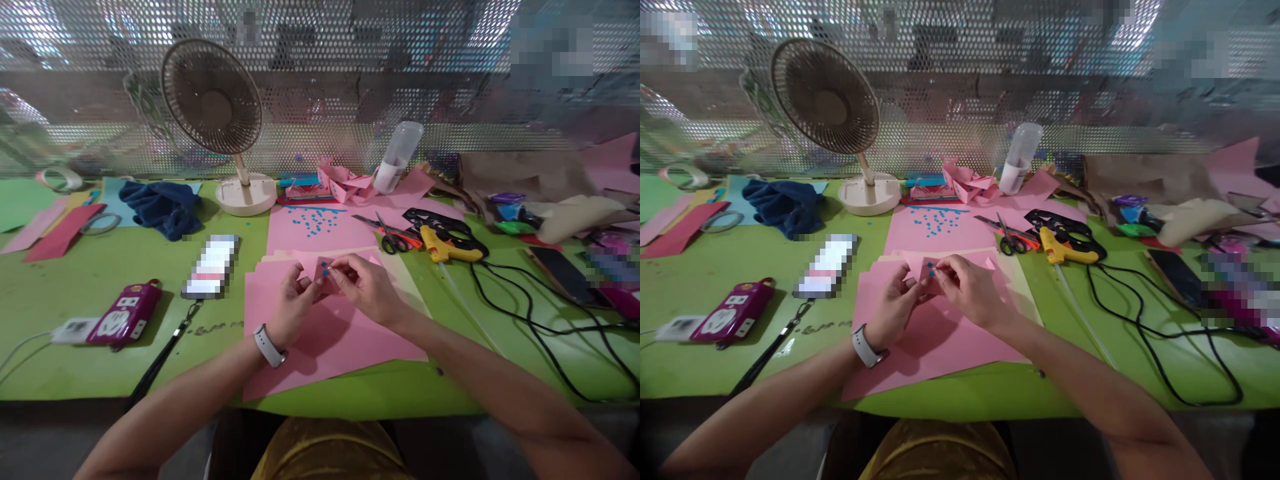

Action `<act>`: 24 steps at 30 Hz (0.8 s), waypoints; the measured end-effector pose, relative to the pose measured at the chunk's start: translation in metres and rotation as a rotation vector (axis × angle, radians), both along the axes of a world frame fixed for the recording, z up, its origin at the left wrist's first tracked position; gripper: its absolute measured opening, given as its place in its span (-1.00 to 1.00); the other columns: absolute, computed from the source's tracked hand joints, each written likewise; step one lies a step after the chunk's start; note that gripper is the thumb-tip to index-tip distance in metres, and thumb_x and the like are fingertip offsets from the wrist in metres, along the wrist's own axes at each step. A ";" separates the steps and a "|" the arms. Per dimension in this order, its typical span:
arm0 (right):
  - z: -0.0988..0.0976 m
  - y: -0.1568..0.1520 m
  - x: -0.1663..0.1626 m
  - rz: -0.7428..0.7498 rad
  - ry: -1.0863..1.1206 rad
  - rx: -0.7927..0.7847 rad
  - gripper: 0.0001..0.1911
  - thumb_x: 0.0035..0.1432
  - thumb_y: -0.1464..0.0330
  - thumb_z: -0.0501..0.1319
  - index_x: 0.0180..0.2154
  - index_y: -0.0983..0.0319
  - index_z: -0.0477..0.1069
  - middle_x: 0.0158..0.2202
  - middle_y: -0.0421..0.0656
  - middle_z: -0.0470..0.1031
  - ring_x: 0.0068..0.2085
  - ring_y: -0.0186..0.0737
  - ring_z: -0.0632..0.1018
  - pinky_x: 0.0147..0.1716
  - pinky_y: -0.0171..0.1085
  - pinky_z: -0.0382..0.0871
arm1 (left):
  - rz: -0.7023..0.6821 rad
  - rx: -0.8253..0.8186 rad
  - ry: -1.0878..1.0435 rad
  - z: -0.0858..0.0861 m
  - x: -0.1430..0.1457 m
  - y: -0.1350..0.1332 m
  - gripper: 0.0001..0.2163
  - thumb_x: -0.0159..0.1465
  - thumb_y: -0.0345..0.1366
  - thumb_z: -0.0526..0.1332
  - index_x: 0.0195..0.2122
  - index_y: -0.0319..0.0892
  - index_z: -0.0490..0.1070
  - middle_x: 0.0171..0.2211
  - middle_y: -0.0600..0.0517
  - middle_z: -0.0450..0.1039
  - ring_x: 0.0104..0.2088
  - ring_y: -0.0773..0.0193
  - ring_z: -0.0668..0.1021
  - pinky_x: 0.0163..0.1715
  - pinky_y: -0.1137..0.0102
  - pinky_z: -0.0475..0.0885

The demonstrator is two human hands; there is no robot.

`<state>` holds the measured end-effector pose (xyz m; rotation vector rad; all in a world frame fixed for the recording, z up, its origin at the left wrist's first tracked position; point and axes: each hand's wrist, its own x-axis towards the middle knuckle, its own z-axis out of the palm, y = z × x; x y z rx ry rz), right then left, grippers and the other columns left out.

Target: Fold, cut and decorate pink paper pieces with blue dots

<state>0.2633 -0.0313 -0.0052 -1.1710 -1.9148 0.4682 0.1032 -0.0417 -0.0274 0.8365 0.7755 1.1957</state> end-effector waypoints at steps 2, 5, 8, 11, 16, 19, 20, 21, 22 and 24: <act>-0.001 0.000 0.000 0.014 -0.005 -0.017 -0.87 0.26 0.30 0.16 -0.22 0.20 0.41 -0.30 -0.15 0.58 -0.32 -0.25 0.58 -0.32 -0.30 0.43 | 0.009 0.005 0.006 0.000 0.000 0.000 -0.53 0.04 -0.16 0.46 -0.24 -0.11 0.15 -0.51 0.20 0.46 -0.44 0.36 0.57 -0.30 0.40 0.49; -0.002 -0.001 -0.001 0.030 -0.010 -0.013 -0.89 0.27 0.32 0.16 -0.24 0.20 0.41 -0.30 -0.16 0.58 -0.31 -0.26 0.58 -0.33 -0.31 0.42 | 0.011 0.001 0.021 0.001 0.000 0.000 -0.53 0.04 -0.16 0.46 -0.25 -0.12 0.15 -0.51 0.19 0.45 -0.44 0.37 0.56 -0.35 0.45 0.48; -0.002 -0.001 -0.001 0.039 -0.023 0.009 -0.90 0.27 0.34 0.15 -0.25 0.20 0.41 -0.30 -0.15 0.58 -0.31 -0.25 0.58 -0.33 -0.31 0.42 | 0.017 -0.009 0.015 0.001 0.000 0.000 -0.53 0.03 -0.17 0.47 -0.25 -0.12 0.15 -0.51 0.20 0.43 -0.43 0.37 0.56 -0.37 0.46 0.47; -0.003 0.000 -0.001 0.032 -0.037 0.016 -0.91 0.27 0.34 0.15 -0.26 0.20 0.40 -0.30 -0.15 0.58 -0.31 -0.25 0.58 -0.33 -0.30 0.42 | 0.031 -0.012 0.002 0.000 0.001 0.000 -0.54 0.03 -0.19 0.47 -0.25 -0.12 0.16 -0.54 0.22 0.39 -0.46 0.39 0.53 -0.39 0.46 0.46; -0.006 0.000 -0.001 0.015 -0.040 0.031 -0.91 0.27 0.34 0.14 -0.25 0.19 0.40 -0.33 -0.17 0.57 -0.32 -0.26 0.57 -0.34 -0.30 0.41 | 0.038 -0.017 0.007 0.000 0.001 0.000 -0.55 0.04 -0.19 0.46 -0.26 -0.11 0.16 -0.58 0.25 0.35 -0.51 0.44 0.48 -0.41 0.49 0.43; -0.007 0.000 -0.002 -0.005 -0.034 0.050 -0.92 0.26 0.34 0.15 -0.27 0.19 0.39 -0.34 -0.16 0.57 -0.34 -0.25 0.57 -0.35 -0.29 0.41 | 0.031 -0.018 0.010 0.001 0.001 0.000 -0.55 0.04 -0.20 0.46 -0.26 -0.11 0.16 -0.57 0.24 0.36 -0.50 0.43 0.49 -0.41 0.49 0.43; -0.008 0.000 -0.003 -0.014 -0.031 0.056 -0.91 0.26 0.34 0.15 -0.28 0.19 0.39 -0.35 -0.16 0.57 -0.35 -0.25 0.57 -0.35 -0.29 0.41 | 0.030 -0.020 0.009 0.001 0.001 0.000 -0.55 0.05 -0.19 0.46 -0.25 -0.11 0.17 -0.56 0.23 0.37 -0.49 0.42 0.49 -0.40 0.49 0.43; -0.008 0.000 -0.003 -0.020 -0.026 0.059 -0.91 0.25 0.33 0.15 -0.29 0.19 0.39 -0.35 -0.15 0.57 -0.36 -0.25 0.57 -0.36 -0.29 0.41 | 0.030 -0.023 0.008 0.001 0.001 0.000 -0.56 0.05 -0.19 0.46 -0.24 -0.12 0.17 -0.56 0.23 0.37 -0.49 0.42 0.49 -0.39 0.48 0.44; -0.007 0.000 -0.003 -0.025 -0.018 0.057 -0.91 0.25 0.33 0.15 -0.30 0.19 0.39 -0.36 -0.15 0.58 -0.37 -0.25 0.57 -0.37 -0.29 0.41 | 0.032 -0.026 0.006 0.001 0.001 0.000 -0.56 0.05 -0.19 0.46 -0.24 -0.12 0.18 -0.56 0.23 0.37 -0.49 0.42 0.49 -0.38 0.48 0.44; -0.007 -0.001 -0.004 -0.028 0.008 0.035 -0.90 0.25 0.32 0.15 -0.30 0.19 0.39 -0.36 -0.14 0.58 -0.38 -0.26 0.57 -0.39 -0.30 0.42 | 0.029 -0.033 -0.003 0.001 0.001 -0.001 -0.56 0.06 -0.20 0.45 -0.22 -0.12 0.19 -0.55 0.22 0.38 -0.49 0.43 0.49 -0.36 0.47 0.45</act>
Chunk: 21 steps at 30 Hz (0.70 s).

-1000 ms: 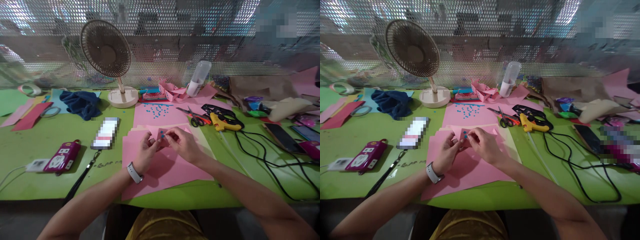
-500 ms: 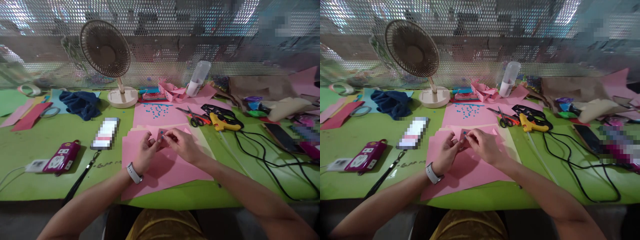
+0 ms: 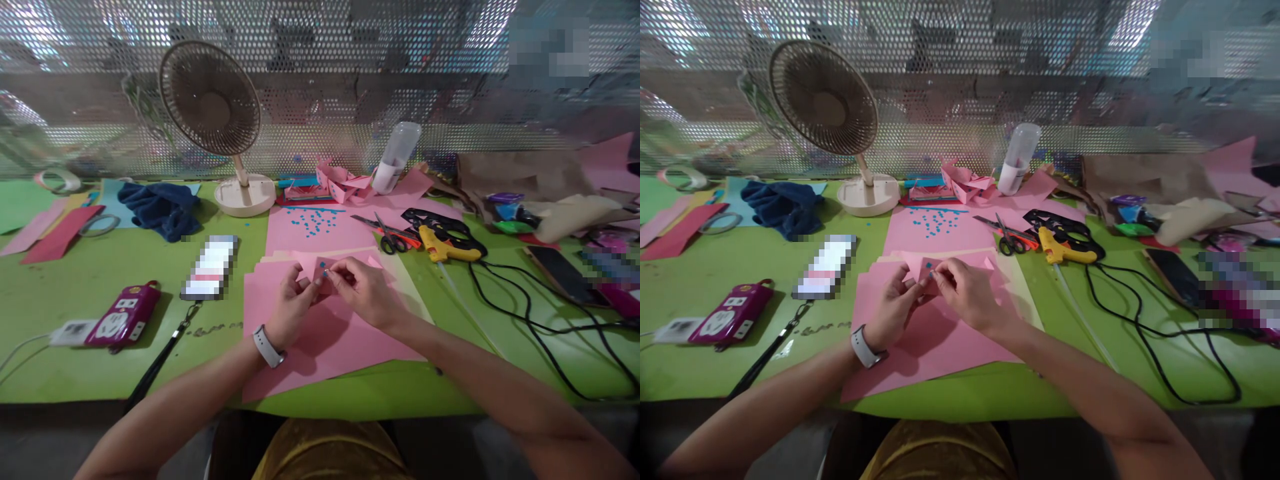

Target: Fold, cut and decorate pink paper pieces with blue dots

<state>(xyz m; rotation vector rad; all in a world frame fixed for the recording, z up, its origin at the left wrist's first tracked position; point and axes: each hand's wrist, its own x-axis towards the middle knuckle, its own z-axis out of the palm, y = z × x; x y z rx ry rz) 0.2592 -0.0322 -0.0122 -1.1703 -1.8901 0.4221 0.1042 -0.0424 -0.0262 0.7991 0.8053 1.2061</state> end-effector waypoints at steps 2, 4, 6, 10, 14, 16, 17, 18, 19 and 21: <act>0.000 0.000 -0.001 0.002 0.032 -0.033 -0.90 0.25 0.32 0.15 -0.30 0.19 0.39 -0.36 -0.14 0.57 -0.38 -0.26 0.56 -0.40 -0.31 0.43 | -0.006 -0.006 -0.016 0.000 0.000 0.000 -0.56 0.06 -0.21 0.45 -0.21 -0.12 0.18 -0.53 0.22 0.40 -0.47 0.42 0.51 -0.32 0.45 0.47; 0.000 -0.001 -0.002 0.003 0.056 -0.058 -0.90 0.25 0.31 0.16 -0.30 0.20 0.39 -0.37 -0.14 0.57 -0.38 -0.25 0.57 -0.41 -0.31 0.43 | -0.010 -0.012 -0.031 0.001 0.001 -0.001 -0.55 0.07 -0.22 0.45 -0.20 -0.11 0.18 -0.51 0.20 0.42 -0.43 0.40 0.53 -0.28 0.41 0.48; 0.000 -0.001 -0.002 0.003 0.074 -0.074 -0.89 0.24 0.30 0.16 -0.30 0.19 0.39 -0.37 -0.14 0.57 -0.37 -0.24 0.57 -0.40 -0.30 0.44 | -0.006 -0.013 -0.023 0.001 0.001 -0.001 -0.54 0.06 -0.21 0.45 -0.19 -0.11 0.17 -0.50 0.19 0.43 -0.41 0.38 0.54 -0.28 0.41 0.48; -0.001 -0.001 -0.003 0.006 0.090 -0.075 -0.88 0.25 0.29 0.15 -0.29 0.19 0.39 -0.36 -0.13 0.57 -0.35 -0.22 0.58 -0.37 -0.28 0.47 | -0.005 -0.004 -0.005 0.001 0.000 -0.002 -0.53 0.06 -0.18 0.45 -0.18 -0.11 0.18 -0.49 0.18 0.44 -0.38 0.35 0.55 -0.32 0.44 0.45; -0.001 -0.002 -0.004 0.003 0.076 -0.047 -0.88 0.26 0.29 0.14 -0.29 0.18 0.39 -0.35 -0.13 0.58 -0.34 -0.21 0.59 -0.36 -0.26 0.47 | -0.014 0.002 -0.006 0.001 0.000 -0.002 -0.53 0.05 -0.17 0.45 -0.17 -0.11 0.19 -0.50 0.18 0.42 -0.37 0.32 0.56 -0.34 0.44 0.44; 0.000 -0.003 -0.005 -0.006 0.063 -0.025 -0.89 0.26 0.29 0.15 -0.30 0.18 0.38 -0.35 -0.13 0.58 -0.34 -0.21 0.59 -0.35 -0.26 0.46 | -0.011 -0.001 -0.005 0.000 0.000 -0.001 -0.53 0.05 -0.17 0.45 -0.19 -0.12 0.19 -0.50 0.18 0.42 -0.39 0.33 0.56 -0.34 0.44 0.44; 0.000 -0.003 -0.005 -0.010 0.054 -0.011 -0.90 0.26 0.30 0.15 -0.30 0.18 0.38 -0.35 -0.12 0.58 -0.34 -0.21 0.58 -0.35 -0.26 0.46 | -0.010 -0.004 -0.006 0.000 0.000 -0.001 -0.54 0.05 -0.17 0.46 -0.20 -0.12 0.18 -0.50 0.18 0.43 -0.40 0.33 0.56 -0.34 0.43 0.45; -0.001 -0.003 -0.006 -0.014 0.046 0.003 -0.90 0.25 0.31 0.15 -0.30 0.18 0.38 -0.35 -0.12 0.57 -0.34 -0.21 0.58 -0.35 -0.26 0.45 | -0.008 -0.006 -0.004 -0.001 0.000 -0.001 -0.54 0.05 -0.17 0.46 -0.21 -0.12 0.18 -0.49 0.18 0.44 -0.42 0.35 0.56 -0.33 0.43 0.46; -0.001 -0.003 -0.006 -0.014 0.039 0.015 -0.91 0.25 0.32 0.15 -0.30 0.18 0.38 -0.35 -0.12 0.57 -0.34 -0.21 0.58 -0.35 -0.26 0.45 | -0.008 -0.007 0.001 -0.001 0.000 -0.001 -0.54 0.05 -0.17 0.46 -0.21 -0.12 0.18 -0.49 0.18 0.45 -0.43 0.36 0.56 -0.32 0.42 0.46; -0.002 -0.004 -0.006 -0.013 0.023 0.033 -0.92 0.26 0.34 0.15 -0.30 0.19 0.38 -0.35 -0.11 0.57 -0.34 -0.21 0.57 -0.34 -0.25 0.44 | -0.007 -0.003 0.019 -0.002 -0.001 0.000 -0.54 0.05 -0.16 0.46 -0.20 -0.13 0.19 -0.47 0.16 0.46 -0.44 0.37 0.55 -0.34 0.43 0.46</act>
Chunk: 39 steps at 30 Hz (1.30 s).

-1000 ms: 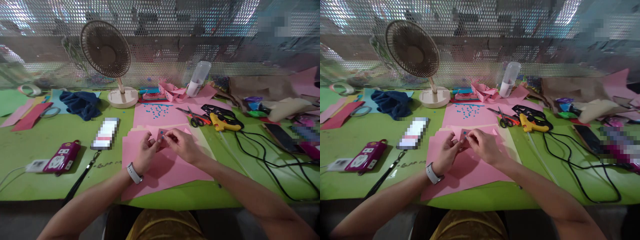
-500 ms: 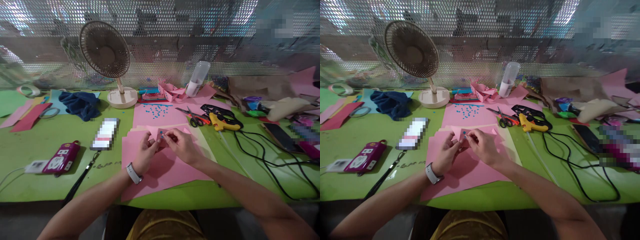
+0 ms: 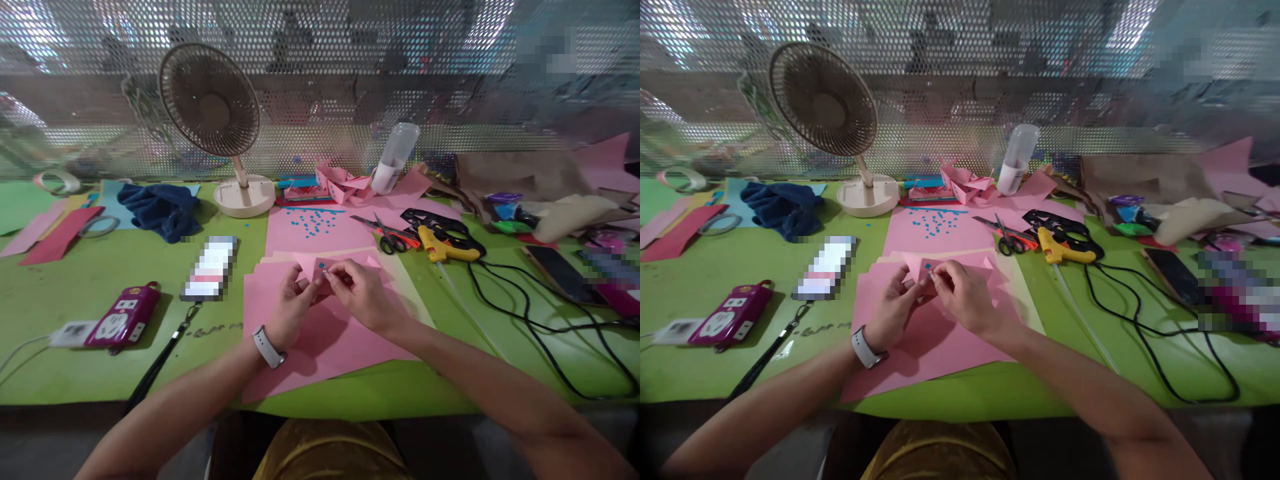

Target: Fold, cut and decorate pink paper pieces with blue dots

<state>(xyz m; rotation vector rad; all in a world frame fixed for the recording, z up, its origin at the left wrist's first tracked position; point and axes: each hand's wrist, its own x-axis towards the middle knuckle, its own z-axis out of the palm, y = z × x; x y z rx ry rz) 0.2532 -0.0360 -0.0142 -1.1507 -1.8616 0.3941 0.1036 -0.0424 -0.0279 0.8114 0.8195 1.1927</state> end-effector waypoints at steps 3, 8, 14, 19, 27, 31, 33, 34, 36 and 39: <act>0.000 0.000 0.000 -0.002 -0.029 0.010 -0.92 0.26 0.35 0.14 -0.30 0.18 0.37 -0.35 -0.12 0.57 -0.34 -0.21 0.57 -0.33 -0.25 0.43 | 0.002 0.016 0.035 0.000 0.000 0.000 -0.56 0.06 -0.15 0.45 -0.22 -0.14 0.21 -0.47 0.14 0.47 -0.43 0.36 0.56 -0.38 0.46 0.45; 0.003 -0.002 0.000 -0.016 -0.034 -0.031 -0.94 0.25 0.34 0.15 -0.30 0.19 0.34 -0.37 -0.13 0.56 -0.34 -0.21 0.57 -0.35 -0.26 0.42 | -0.003 0.024 0.049 0.001 -0.001 0.001 -0.57 0.07 -0.16 0.45 -0.25 -0.13 0.20 -0.49 0.17 0.46 -0.43 0.35 0.57 -0.34 0.42 0.48; 0.009 0.000 0.005 -0.079 0.035 -0.109 -0.90 0.16 0.32 0.22 -0.28 0.18 0.33 -0.43 -0.20 0.51 -0.43 -0.26 0.53 -0.44 -0.31 0.38 | 0.019 0.019 0.024 0.003 -0.001 0.003 -0.50 0.00 -0.16 0.48 -0.25 -0.12 0.16 -0.53 0.22 0.46 -0.47 0.38 0.57 -0.29 0.40 0.52; 0.015 0.013 0.018 -0.102 -0.046 0.161 -0.87 0.20 0.32 0.18 -0.20 0.20 0.38 -0.20 -0.07 0.54 -0.12 -0.10 0.52 -0.07 -0.10 0.35 | 0.012 0.018 0.003 0.003 -0.001 0.002 -0.46 -0.02 -0.16 0.49 -0.19 -0.10 0.14 -0.52 0.19 0.51 -0.41 0.31 0.61 -0.24 0.35 0.53; 0.007 0.022 0.021 0.062 -0.089 -0.021 -0.87 0.26 0.35 0.15 -0.29 0.22 0.45 -0.31 -0.10 0.56 -0.25 -0.16 0.53 -0.20 -0.18 0.37 | 0.039 0.019 0.117 0.005 -0.003 0.003 -0.48 0.01 -0.13 0.46 -0.18 -0.11 0.15 -0.53 0.20 0.48 -0.47 0.35 0.58 -0.38 0.45 0.51; 0.008 0.019 0.018 0.053 -0.093 0.048 -0.89 0.25 0.36 0.17 -0.29 0.23 0.46 -0.32 -0.10 0.56 -0.26 -0.16 0.53 -0.20 -0.17 0.37 | 0.067 -0.006 0.095 0.005 -0.003 0.004 -0.50 0.01 -0.15 0.46 -0.17 -0.11 0.20 -0.55 0.21 0.44 -0.49 0.37 0.56 -0.44 0.51 0.48; 0.008 0.017 0.016 0.049 -0.095 0.062 -0.89 0.25 0.37 0.17 -0.29 0.23 0.46 -0.33 -0.10 0.56 -0.27 -0.17 0.53 -0.20 -0.17 0.37 | 0.054 0.012 0.098 0.006 -0.003 0.004 -0.54 0.01 -0.16 0.47 -0.21 -0.14 0.23 -0.55 0.20 0.44 -0.51 0.40 0.54 -0.46 0.53 0.46; 0.009 0.016 0.016 0.047 -0.096 0.068 -0.89 0.26 0.37 0.17 -0.29 0.23 0.46 -0.33 -0.10 0.56 -0.27 -0.17 0.53 -0.19 -0.17 0.37 | 0.045 0.024 0.104 0.007 -0.004 0.005 -0.55 0.00 -0.17 0.47 -0.22 -0.15 0.25 -0.55 0.20 0.44 -0.53 0.42 0.52 -0.48 0.55 0.44; 0.009 0.014 0.014 0.046 -0.102 0.082 -0.88 0.26 0.37 0.17 -0.30 0.22 0.46 -0.32 -0.10 0.57 -0.26 -0.17 0.53 -0.18 -0.16 0.36 | 0.033 0.048 0.113 0.008 -0.005 0.007 -0.54 -0.01 -0.19 0.48 -0.20 -0.17 0.29 -0.56 0.19 0.45 -0.56 0.45 0.49 -0.50 0.56 0.41; 0.009 0.012 0.013 0.058 -0.094 0.078 -0.88 0.26 0.36 0.16 -0.29 0.21 0.46 -0.32 -0.10 0.57 -0.26 -0.17 0.53 -0.18 -0.18 0.37 | 0.016 0.087 0.116 0.008 -0.007 0.010 -0.51 0.00 -0.19 0.48 -0.12 -0.20 0.32 -0.54 0.16 0.46 -0.58 0.46 0.46 -0.51 0.56 0.40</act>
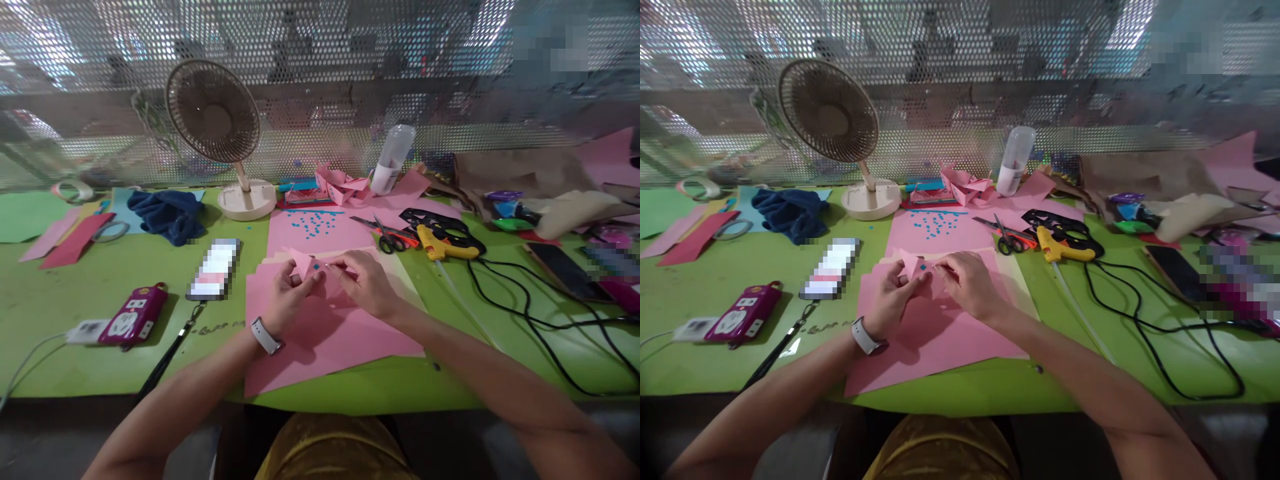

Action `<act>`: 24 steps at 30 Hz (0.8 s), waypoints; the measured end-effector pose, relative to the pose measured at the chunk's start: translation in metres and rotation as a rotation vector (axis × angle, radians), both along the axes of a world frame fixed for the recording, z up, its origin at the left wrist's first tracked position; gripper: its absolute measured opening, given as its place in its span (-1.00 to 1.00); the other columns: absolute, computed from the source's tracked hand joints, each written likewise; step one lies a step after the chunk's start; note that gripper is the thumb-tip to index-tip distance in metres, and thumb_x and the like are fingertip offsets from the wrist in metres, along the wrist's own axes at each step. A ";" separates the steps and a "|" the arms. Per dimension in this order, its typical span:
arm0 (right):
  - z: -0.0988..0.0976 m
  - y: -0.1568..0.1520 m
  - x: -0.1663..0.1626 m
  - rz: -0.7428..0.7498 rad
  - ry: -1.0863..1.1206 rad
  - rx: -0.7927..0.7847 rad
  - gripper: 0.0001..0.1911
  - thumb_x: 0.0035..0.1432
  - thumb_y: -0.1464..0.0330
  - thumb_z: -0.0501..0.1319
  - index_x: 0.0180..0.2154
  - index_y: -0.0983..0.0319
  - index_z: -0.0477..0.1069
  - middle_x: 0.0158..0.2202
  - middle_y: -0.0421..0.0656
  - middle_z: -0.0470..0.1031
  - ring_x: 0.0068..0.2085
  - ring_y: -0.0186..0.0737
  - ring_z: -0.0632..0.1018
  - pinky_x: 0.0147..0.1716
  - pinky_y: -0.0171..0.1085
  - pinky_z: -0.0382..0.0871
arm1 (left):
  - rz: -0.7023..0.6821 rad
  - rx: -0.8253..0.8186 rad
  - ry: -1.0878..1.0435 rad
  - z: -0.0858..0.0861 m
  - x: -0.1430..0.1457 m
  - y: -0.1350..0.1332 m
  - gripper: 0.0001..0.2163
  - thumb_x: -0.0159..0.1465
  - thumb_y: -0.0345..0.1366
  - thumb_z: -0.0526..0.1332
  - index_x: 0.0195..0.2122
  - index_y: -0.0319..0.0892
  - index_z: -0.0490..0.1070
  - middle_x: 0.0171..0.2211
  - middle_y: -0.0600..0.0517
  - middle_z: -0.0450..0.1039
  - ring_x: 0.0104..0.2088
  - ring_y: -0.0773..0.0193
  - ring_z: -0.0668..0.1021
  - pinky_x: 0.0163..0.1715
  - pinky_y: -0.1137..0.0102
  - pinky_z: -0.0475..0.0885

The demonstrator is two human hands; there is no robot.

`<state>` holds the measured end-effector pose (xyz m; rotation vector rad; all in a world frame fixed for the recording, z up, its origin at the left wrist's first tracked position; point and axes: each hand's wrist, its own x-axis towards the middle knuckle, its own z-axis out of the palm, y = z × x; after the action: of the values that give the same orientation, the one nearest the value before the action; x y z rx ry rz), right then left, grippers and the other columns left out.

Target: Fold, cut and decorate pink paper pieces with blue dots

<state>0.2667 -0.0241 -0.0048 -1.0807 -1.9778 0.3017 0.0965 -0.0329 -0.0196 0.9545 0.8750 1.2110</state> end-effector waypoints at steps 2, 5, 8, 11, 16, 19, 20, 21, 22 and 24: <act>0.000 0.000 0.001 0.008 0.023 -0.023 -0.88 0.27 0.37 0.16 -0.29 0.22 0.46 -0.32 -0.10 0.57 -0.26 -0.18 0.53 -0.21 -0.19 0.37 | -0.005 0.023 0.008 0.000 -0.001 0.001 -0.51 0.01 -0.20 0.47 -0.10 -0.20 0.33 -0.58 0.18 0.43 -0.60 0.47 0.44 -0.54 0.57 0.37; 0.001 0.001 0.003 0.013 0.038 -0.034 -0.88 0.27 0.37 0.15 -0.28 0.22 0.46 -0.31 -0.11 0.57 -0.26 -0.18 0.53 -0.22 -0.21 0.37 | -0.020 0.033 0.010 0.002 -0.001 0.001 -0.52 0.03 -0.20 0.46 -0.07 -0.19 0.35 -0.61 0.22 0.37 -0.60 0.47 0.42 -0.55 0.58 0.36; 0.003 0.003 0.005 0.012 0.035 -0.016 -0.88 0.26 0.35 0.16 -0.30 0.21 0.46 -0.32 -0.11 0.57 -0.26 -0.18 0.53 -0.21 -0.21 0.37 | -0.064 0.026 -0.022 0.003 0.000 0.000 -0.50 0.03 -0.23 0.47 -0.03 -0.15 0.35 -0.52 0.18 0.44 -0.52 0.44 0.49 -0.44 0.54 0.45; 0.003 0.006 0.006 0.021 0.046 -0.025 -0.87 0.26 0.34 0.16 -0.30 0.21 0.46 -0.33 -0.11 0.56 -0.27 -0.18 0.54 -0.22 -0.22 0.37 | -0.058 -0.005 -0.050 0.002 0.000 0.002 -0.49 -0.01 -0.23 0.49 -0.06 -0.15 0.35 -0.42 0.11 0.52 -0.43 0.36 0.55 -0.39 0.48 0.49; -0.001 0.006 0.003 0.061 0.068 -0.021 -0.86 0.26 0.33 0.15 -0.30 0.21 0.46 -0.33 -0.10 0.56 -0.27 -0.18 0.54 -0.21 -0.22 0.38 | -0.002 0.030 -0.002 -0.001 -0.001 0.004 -0.51 -0.03 -0.19 0.49 -0.12 -0.18 0.37 -0.49 0.10 0.53 -0.53 0.38 0.52 -0.47 0.50 0.43; 0.002 0.006 0.004 0.066 0.089 -0.029 -0.86 0.26 0.32 0.16 -0.31 0.21 0.46 -0.34 -0.11 0.56 -0.29 -0.19 0.54 -0.23 -0.23 0.39 | 0.008 0.030 -0.004 -0.001 -0.001 0.003 -0.48 -0.02 -0.18 0.49 -0.09 -0.18 0.34 -0.50 0.13 0.49 -0.54 0.40 0.51 -0.48 0.50 0.44; 0.004 0.006 0.005 0.063 0.097 -0.036 -0.85 0.25 0.32 0.16 -0.32 0.21 0.46 -0.34 -0.12 0.56 -0.29 -0.20 0.54 -0.24 -0.24 0.39 | 0.014 0.015 -0.019 -0.001 0.000 0.002 -0.45 -0.03 -0.18 0.50 -0.06 -0.16 0.33 -0.51 0.17 0.46 -0.53 0.40 0.51 -0.45 0.49 0.47; 0.006 0.007 0.007 0.061 0.104 -0.046 -0.85 0.25 0.31 0.16 -0.32 0.21 0.46 -0.35 -0.13 0.56 -0.29 -0.21 0.54 -0.24 -0.25 0.39 | 0.019 -0.001 -0.034 -0.001 0.000 0.002 -0.42 -0.05 -0.19 0.51 -0.04 -0.14 0.31 -0.52 0.20 0.42 -0.52 0.40 0.52 -0.42 0.47 0.50; 0.008 0.007 0.008 0.059 0.111 -0.060 -0.85 0.25 0.31 0.16 -0.32 0.20 0.46 -0.35 -0.14 0.56 -0.29 -0.22 0.55 -0.24 -0.26 0.39 | 0.009 -0.018 -0.043 0.000 -0.001 0.001 -0.40 -0.06 -0.20 0.51 -0.02 -0.12 0.30 -0.53 0.23 0.39 -0.50 0.38 0.54 -0.39 0.44 0.53; 0.011 0.008 0.010 0.055 0.117 -0.085 -0.85 0.24 0.30 0.16 -0.32 0.20 0.46 -0.34 -0.16 0.57 -0.29 -0.23 0.55 -0.25 -0.27 0.40 | -0.075 -0.054 -0.020 0.000 -0.001 0.000 -0.45 -0.06 -0.22 0.52 -0.08 -0.14 0.34 -0.50 0.20 0.41 -0.43 0.32 0.59 -0.32 0.38 0.56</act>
<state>0.2763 -0.0166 0.0060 -1.0392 -1.9067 0.4713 0.0953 -0.0326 -0.0199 0.9228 0.8449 1.1261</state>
